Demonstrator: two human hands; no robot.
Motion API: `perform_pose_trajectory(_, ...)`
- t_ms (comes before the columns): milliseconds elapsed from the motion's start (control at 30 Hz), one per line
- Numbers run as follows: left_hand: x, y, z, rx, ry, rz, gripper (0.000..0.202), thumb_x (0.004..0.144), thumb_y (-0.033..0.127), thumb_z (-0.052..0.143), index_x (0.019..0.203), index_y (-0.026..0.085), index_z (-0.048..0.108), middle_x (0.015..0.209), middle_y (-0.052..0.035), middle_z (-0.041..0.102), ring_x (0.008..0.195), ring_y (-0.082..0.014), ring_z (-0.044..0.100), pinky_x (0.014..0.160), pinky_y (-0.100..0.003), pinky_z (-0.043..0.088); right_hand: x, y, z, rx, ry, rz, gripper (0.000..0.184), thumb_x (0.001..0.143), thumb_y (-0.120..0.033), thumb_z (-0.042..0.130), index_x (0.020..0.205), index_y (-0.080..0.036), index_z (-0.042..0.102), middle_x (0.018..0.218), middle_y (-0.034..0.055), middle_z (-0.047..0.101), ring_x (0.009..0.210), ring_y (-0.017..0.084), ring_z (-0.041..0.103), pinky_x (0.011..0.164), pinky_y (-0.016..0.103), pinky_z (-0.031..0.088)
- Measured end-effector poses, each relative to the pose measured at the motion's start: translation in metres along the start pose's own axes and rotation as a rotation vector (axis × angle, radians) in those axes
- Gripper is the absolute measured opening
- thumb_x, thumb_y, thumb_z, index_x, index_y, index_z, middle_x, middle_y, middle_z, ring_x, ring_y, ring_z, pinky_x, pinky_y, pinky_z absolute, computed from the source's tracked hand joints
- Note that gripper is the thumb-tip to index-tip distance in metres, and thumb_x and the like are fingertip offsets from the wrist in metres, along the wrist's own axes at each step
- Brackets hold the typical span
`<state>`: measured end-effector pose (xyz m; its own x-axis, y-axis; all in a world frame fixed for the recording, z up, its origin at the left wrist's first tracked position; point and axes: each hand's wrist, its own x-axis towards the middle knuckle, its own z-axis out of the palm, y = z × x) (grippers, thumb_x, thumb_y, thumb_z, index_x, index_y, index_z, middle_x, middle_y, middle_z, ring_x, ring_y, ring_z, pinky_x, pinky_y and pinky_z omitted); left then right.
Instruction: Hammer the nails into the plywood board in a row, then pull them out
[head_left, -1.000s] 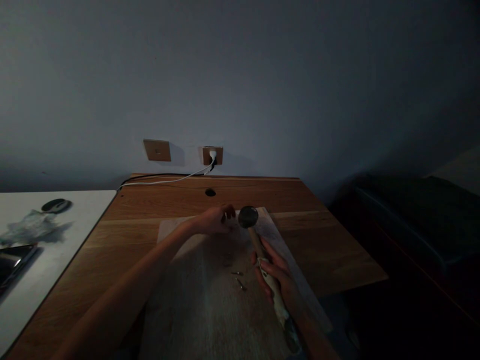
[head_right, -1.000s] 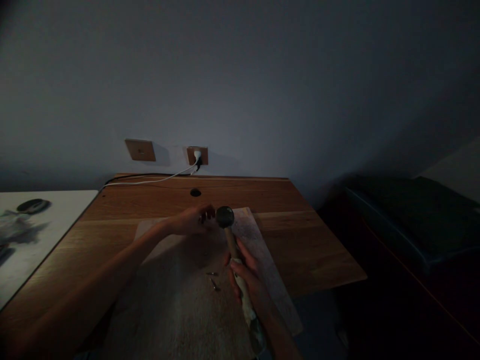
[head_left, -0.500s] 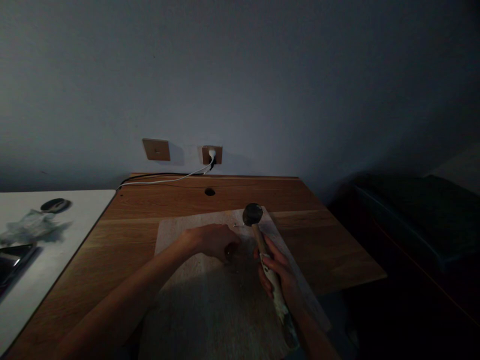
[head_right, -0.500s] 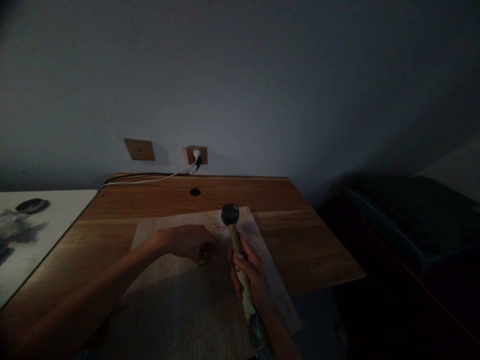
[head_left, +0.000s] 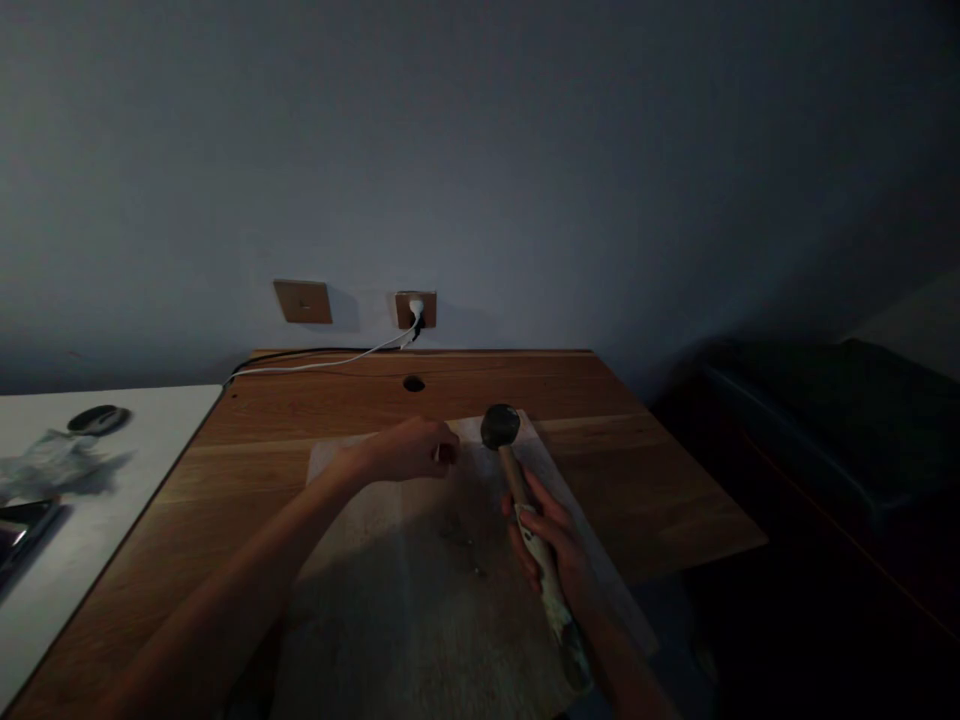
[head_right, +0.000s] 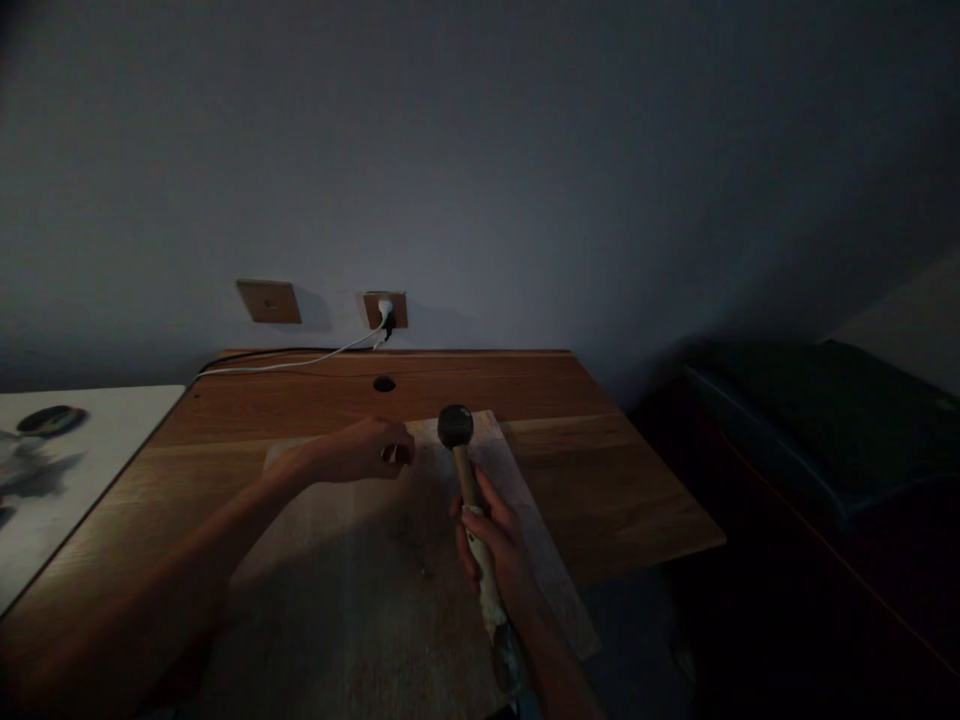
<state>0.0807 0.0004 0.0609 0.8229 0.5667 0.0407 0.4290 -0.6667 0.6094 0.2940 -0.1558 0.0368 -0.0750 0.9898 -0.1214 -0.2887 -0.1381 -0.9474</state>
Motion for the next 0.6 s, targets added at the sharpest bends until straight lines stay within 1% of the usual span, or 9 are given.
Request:
perform_pose_trajectory(67, 0.000, -0.013, 0.002, -0.047, 0.110, -0.019, 0.019, 0.077, 0.010, 0.063, 0.091, 0.018, 0.073, 0.085, -0.0021, 0.070, 0.072, -0.0133, 0.063, 0.067, -0.021, 0.045, -0.001, -0.002, 0.001, -0.016, 0.000, -0.009, 0.052, 0.087, -0.040, 0.063, 0.135, -0.023, 0.051, 0.089, -0.0010, 0.061, 0.035, 0.003, 0.037, 0.029, 0.017, 0.038)
perform_pose_trajectory(133, -0.001, -0.024, 0.008, -0.071, 0.197, -0.053, 0.018, 0.081, 0.013, 0.063, 0.096, 0.017, 0.073, 0.090, -0.0037, 0.070, 0.075, -0.0135, 0.064, 0.070, -0.022, 0.046, -0.001, -0.004, 0.001, -0.021, -0.003, -0.009, 0.049, 0.088, -0.040, 0.063, 0.133, -0.023, 0.053, 0.093, 0.0000, 0.061, 0.036, 0.002, 0.038, 0.029, 0.017, 0.038)
perform_pose_trajectory(233, -0.006, -0.031, 0.022, -0.107, 0.273, -0.096, 0.018, 0.084, 0.014, 0.062, 0.099, 0.016, 0.073, 0.092, -0.0045, 0.072, 0.077, -0.0143, 0.065, 0.071, -0.023, 0.048, -0.002, -0.004, 0.001, -0.021, 0.007, 0.012, 0.051, 0.087, -0.040, 0.063, 0.135, -0.024, 0.052, 0.095, 0.0001, 0.061, 0.037, 0.002, 0.039, 0.030, 0.017, 0.039)
perform_pose_trajectory(300, -0.009, -0.032, 0.029, -0.133, 0.303, -0.115, 0.019, 0.084, 0.011, 0.062, 0.099, 0.016, 0.073, 0.089, -0.0043, 0.073, 0.077, -0.0148, 0.066, 0.072, -0.024, 0.049, -0.002, -0.004, 0.001, -0.011, 0.017, 0.017, 0.052, 0.087, -0.040, 0.064, 0.135, -0.025, 0.052, 0.096, 0.0003, 0.061, 0.037, 0.002, 0.039, 0.028, 0.016, 0.038)
perform_pose_trajectory(400, -0.011, -0.031, 0.033, -0.151, 0.344, -0.139, 0.018, 0.082, 0.010, 0.064, 0.097, 0.017, 0.072, 0.087, -0.0037, 0.074, 0.077, -0.0154, 0.067, 0.071, -0.025, 0.050, -0.002, -0.004, 0.002, -0.004, 0.033, 0.026, 0.053, 0.086, -0.041, 0.065, 0.135, -0.024, 0.052, 0.095, 0.0003, 0.062, 0.036, 0.002, 0.039, 0.027, 0.016, 0.036)
perform_pose_trajectory(500, -0.011, -0.031, 0.032, -0.160, 0.347, -0.140, 0.018, 0.081, 0.009, 0.065, 0.096, 0.017, 0.072, 0.087, -0.0033, 0.074, 0.077, -0.0155, 0.068, 0.071, -0.025, 0.050, -0.002, -0.005, 0.003, -0.025, 0.037, 0.036, 0.052, 0.085, -0.041, 0.065, 0.132, -0.022, 0.053, 0.087, -0.0010, 0.061, 0.035, 0.003, 0.038, 0.028, 0.016, 0.036)
perform_pose_trajectory(600, -0.010, -0.032, 0.033, -0.142, 0.333, -0.141, 0.015, 0.082, 0.010, 0.064, 0.094, 0.016, 0.071, 0.083, -0.0030, 0.073, 0.073, -0.0150, 0.067, 0.068, -0.025, 0.050, -0.001, -0.004, 0.003, -0.013, 0.003, 0.021, 0.045, 0.088, -0.039, 0.063, 0.129, -0.022, 0.055, 0.087, -0.0014, 0.060, 0.035, 0.002, 0.037, 0.028, 0.016, 0.035)
